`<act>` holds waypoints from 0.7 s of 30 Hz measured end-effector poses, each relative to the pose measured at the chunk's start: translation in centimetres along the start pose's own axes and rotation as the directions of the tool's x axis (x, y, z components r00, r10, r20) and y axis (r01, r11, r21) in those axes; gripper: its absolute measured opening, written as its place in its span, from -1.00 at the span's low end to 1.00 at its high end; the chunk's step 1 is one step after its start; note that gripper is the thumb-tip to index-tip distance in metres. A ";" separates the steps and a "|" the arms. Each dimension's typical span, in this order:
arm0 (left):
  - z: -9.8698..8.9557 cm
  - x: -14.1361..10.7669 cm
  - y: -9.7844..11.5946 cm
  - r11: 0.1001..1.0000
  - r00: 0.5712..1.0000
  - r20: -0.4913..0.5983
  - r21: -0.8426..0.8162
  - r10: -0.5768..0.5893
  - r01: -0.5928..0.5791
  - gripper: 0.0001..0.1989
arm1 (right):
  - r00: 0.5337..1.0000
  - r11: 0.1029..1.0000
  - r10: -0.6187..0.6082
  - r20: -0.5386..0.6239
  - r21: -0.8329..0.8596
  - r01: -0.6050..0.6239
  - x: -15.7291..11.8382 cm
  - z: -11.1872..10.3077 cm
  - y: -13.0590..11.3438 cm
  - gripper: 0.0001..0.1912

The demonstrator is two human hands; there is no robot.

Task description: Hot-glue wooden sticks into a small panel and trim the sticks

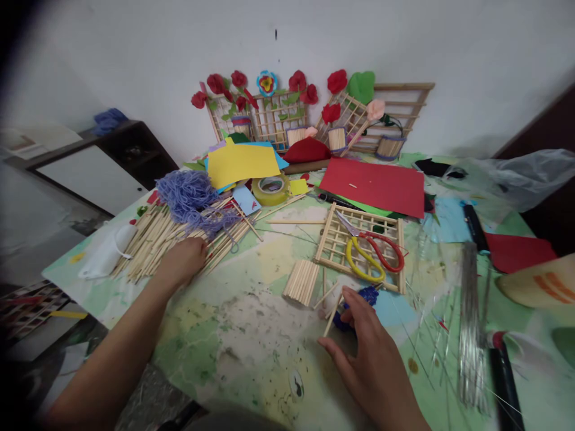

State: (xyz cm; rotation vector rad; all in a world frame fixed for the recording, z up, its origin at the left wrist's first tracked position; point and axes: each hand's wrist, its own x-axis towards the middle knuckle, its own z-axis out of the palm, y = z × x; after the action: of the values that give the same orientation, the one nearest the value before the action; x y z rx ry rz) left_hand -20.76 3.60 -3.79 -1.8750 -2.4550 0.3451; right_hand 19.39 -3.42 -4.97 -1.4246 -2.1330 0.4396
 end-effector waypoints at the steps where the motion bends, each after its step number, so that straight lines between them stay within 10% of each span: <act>1: -0.1 0.0 0.0 1.000 1.000 0.009 -0.008 -0.014 0.014 -0.66 | 1.000 1.000 -0.008 -0.004 0.000 0.008 0.0 0.0 0.0 -0.30; 21: -1.3 -0.6 -0.5 0.944 0.992 0.106 -0.330 0.062 -0.024 -0.64 | 1.000 1.000 0.004 0.028 0.003 -0.005 -0.1 0.5 0.3 -0.27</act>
State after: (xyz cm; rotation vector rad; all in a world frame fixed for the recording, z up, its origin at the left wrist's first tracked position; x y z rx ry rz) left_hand -20.89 3.12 -2.35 -2.0869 -2.6921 0.0443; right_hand 19.35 -3.39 -5.54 -1.4295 -2.1502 0.4672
